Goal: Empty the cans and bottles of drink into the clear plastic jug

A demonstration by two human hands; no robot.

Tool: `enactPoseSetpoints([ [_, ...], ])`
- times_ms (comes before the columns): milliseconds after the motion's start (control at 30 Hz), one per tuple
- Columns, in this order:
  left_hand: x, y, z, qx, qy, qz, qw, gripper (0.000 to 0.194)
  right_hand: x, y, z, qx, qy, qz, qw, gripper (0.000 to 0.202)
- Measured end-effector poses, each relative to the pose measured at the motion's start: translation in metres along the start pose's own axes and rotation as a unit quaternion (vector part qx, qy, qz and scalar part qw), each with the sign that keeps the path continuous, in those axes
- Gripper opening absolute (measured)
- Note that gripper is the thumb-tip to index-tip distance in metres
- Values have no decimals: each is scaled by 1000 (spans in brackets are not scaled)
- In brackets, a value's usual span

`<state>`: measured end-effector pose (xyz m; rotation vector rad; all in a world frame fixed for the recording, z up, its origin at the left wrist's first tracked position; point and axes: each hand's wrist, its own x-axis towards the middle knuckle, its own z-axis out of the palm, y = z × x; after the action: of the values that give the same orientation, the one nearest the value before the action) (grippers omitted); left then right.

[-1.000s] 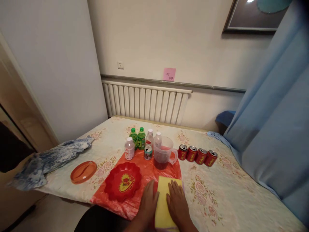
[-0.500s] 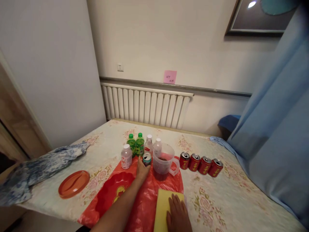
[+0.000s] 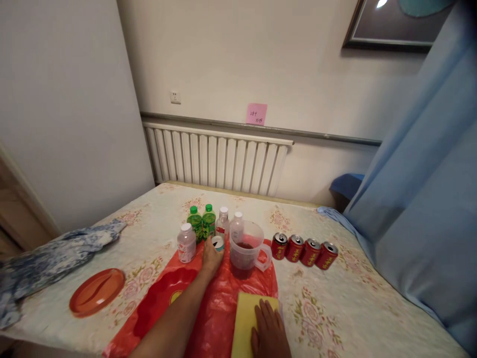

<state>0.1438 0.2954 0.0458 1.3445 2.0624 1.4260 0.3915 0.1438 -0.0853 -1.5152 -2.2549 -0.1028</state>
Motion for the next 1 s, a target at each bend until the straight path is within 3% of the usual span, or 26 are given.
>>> enactPoseSetpoints([
  [267, -28, 14, -45, 19, 31, 38, 999, 67, 3, -13, -24, -14, -8, 7, 1000, 47],
  [500, -104, 31, -84, -5, 23, 73, 997, 70, -1, -15, -32, 5, 34, -5, 999, 44],
  [700, -173, 26, -93, -37, 0, 49, 998, 72, -1, -23, -53, 143, 53, 33, 988, 41],
  [867, -206, 23, -94, -59, -15, 31, 998, 73, -3, -65, -92, 316, 94, 92, 940, 39],
  [1000, -220, 33, -96, -72, -34, 5, 997, 73, -11, -95, -108, 396, 97, 100, 908, 43],
])
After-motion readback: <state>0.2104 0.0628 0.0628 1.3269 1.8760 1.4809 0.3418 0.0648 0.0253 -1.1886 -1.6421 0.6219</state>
